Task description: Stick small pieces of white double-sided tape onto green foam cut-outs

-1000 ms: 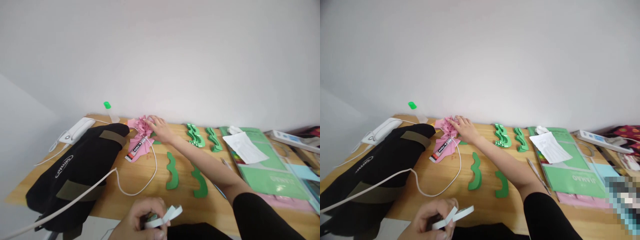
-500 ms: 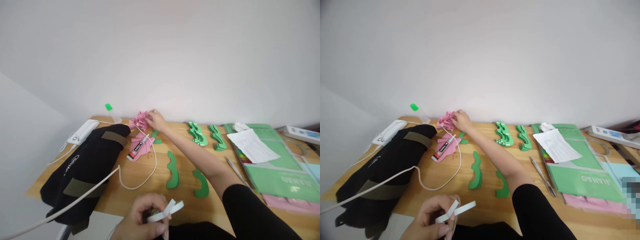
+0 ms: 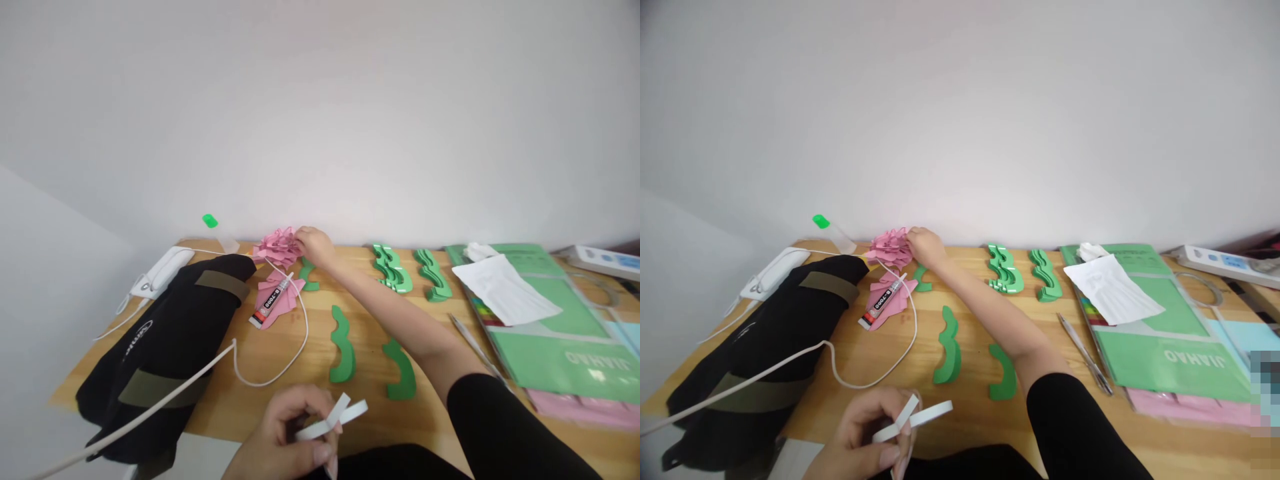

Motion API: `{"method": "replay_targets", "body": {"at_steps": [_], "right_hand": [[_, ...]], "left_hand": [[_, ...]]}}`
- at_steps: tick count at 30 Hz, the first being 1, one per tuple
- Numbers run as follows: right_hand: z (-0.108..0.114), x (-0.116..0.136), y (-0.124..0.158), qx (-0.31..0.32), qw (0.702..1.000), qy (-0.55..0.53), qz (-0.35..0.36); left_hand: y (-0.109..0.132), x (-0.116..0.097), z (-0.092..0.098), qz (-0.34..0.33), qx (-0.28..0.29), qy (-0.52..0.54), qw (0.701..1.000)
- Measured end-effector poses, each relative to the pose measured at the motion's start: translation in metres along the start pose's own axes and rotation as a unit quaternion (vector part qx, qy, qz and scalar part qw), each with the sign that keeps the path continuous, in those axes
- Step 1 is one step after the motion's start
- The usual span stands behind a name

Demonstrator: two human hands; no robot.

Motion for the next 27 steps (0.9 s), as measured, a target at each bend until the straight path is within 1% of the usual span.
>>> {"method": "replay_targets", "body": {"at_steps": [4,7,11,14,16,20,22,27], "right_hand": [[-0.001,-0.012,0.003,-0.031,0.996,-0.076,-0.040],[-0.011,-0.026,0.004,-0.050,0.986,-0.131,-0.095],[-0.034,-0.039,0.008,-0.023,0.971,-0.187,-0.148],[-0.044,-0.043,0.012,0.001,0.963,-0.208,-0.169],[-0.045,-0.045,0.015,0.014,0.962,-0.210,-0.176],[-0.039,-0.045,0.019,0.026,0.965,-0.197,-0.172],[-0.036,-0.044,0.022,0.030,0.968,-0.188,-0.163],[-0.034,-0.039,0.028,0.044,0.974,-0.170,-0.141]], "left_hand": [[-0.005,0.004,-0.002,0.011,0.001,0.014,1.000],[-0.007,0.007,-0.002,0.016,-0.003,0.024,1.000],[-0.006,0.015,0.003,0.040,-0.034,0.027,0.998],[-0.007,0.018,0.002,0.040,-0.027,0.022,0.999],[-0.008,0.019,0.000,0.044,-0.031,0.023,0.998],[-0.013,0.023,-0.001,0.103,-0.083,-0.004,0.991],[-0.016,0.024,-0.003,0.120,-0.095,-0.021,0.988],[-0.020,0.025,-0.005,0.121,-0.107,-0.042,0.986]]}}
Point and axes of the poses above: each hand's wrist, its own y-axis away from the middle knuckle, its own z-axis out of the back of the hand, x = y × z, the point moved 7 cm from there along -y, towards the middle knuckle, and after that the axes turned 6 degrees about -z, right-handed, at the moved point
